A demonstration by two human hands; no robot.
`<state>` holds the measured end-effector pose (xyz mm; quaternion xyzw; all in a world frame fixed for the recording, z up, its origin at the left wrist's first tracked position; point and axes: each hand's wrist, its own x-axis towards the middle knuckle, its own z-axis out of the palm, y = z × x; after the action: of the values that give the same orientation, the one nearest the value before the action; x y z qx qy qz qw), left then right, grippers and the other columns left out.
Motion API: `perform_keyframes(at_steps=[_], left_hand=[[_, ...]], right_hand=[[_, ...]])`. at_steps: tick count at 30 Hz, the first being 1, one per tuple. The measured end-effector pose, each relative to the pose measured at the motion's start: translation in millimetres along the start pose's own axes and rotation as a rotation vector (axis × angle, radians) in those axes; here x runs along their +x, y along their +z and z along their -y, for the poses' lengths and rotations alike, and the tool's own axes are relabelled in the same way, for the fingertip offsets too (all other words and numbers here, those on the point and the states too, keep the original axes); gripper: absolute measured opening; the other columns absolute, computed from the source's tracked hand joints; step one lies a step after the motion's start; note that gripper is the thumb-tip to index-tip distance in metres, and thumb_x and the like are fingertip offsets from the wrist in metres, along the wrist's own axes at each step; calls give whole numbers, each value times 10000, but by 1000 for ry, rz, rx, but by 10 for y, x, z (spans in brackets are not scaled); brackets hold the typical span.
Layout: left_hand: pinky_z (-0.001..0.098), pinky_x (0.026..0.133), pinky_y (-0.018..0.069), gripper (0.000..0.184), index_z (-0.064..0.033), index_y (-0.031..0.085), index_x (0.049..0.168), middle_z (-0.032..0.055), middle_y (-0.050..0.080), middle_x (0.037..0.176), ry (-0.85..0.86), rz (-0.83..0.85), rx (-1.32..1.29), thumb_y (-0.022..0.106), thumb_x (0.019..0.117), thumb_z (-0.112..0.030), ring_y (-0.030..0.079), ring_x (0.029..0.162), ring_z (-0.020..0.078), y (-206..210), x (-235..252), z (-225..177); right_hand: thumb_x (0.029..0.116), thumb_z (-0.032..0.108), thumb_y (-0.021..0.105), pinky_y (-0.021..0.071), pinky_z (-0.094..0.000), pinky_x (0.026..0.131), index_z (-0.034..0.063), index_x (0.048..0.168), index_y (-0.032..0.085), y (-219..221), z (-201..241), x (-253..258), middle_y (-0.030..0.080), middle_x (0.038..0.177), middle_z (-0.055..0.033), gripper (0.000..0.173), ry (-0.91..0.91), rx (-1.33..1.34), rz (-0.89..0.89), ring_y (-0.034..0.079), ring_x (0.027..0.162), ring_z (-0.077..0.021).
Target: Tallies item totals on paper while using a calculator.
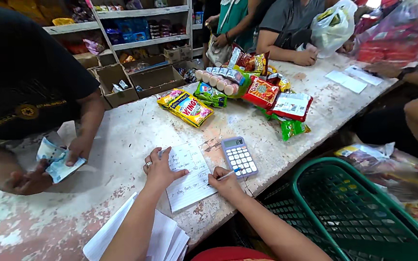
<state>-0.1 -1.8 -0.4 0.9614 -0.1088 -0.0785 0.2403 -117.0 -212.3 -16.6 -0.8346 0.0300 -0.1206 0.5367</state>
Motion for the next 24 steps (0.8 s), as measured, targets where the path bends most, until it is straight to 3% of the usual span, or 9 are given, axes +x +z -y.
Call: perform_keyframes(at_steps=[7,13,17,20,22,24], left_hand=[[657,1072,324,1079,-186,454,1542,227,264,1629,-3,2,12,892,657,-621,305,1433,489,-4,27,-2],[707,1055,317,1060,-164,477,1528,245,280,1621,40,-23,-46,908,654,-583,304,1423,523,15,32,40],[708,1065,317,1067,-183,474,1533,228,278,1631,24,-29,-50,919,644,-572,306,1434,516,-15,43,15],[700,1064,330,1062,-185,473,1534,218,269,1637,0,-17,-57,927,647,-553,315,1432,510,-44,24,-32],[698,1057,343,1067,-182,482,1529,215,277,1636,2,-29,-60,931,637,-556,326,1427,512,-43,23,-30],[706,1054,340,1057,-179,494,1522,220,283,1632,10,-49,-70,925,638,-566,334,1419,514,-17,15,-20]], right_hand=[[852,111,656,336,-155,503,132,634,502,-42,11,20,444,572,110,268,28,32,18,408,522,46],[863,105,640,349,-162,521,111,648,507,-35,12,18,452,593,86,253,37,27,-14,418,540,31],[845,132,636,348,-210,508,116,636,503,-55,24,52,436,569,76,248,55,-31,14,416,522,-3],[883,147,644,377,-197,519,93,656,533,-27,-1,45,466,578,61,258,23,6,-37,445,529,1],[935,201,687,437,-204,569,28,752,620,-26,-13,23,557,639,5,260,-47,36,-78,513,582,-23],[968,240,682,524,-274,680,-16,996,686,-78,12,-39,659,833,-86,258,-103,29,-52,606,710,-108]])
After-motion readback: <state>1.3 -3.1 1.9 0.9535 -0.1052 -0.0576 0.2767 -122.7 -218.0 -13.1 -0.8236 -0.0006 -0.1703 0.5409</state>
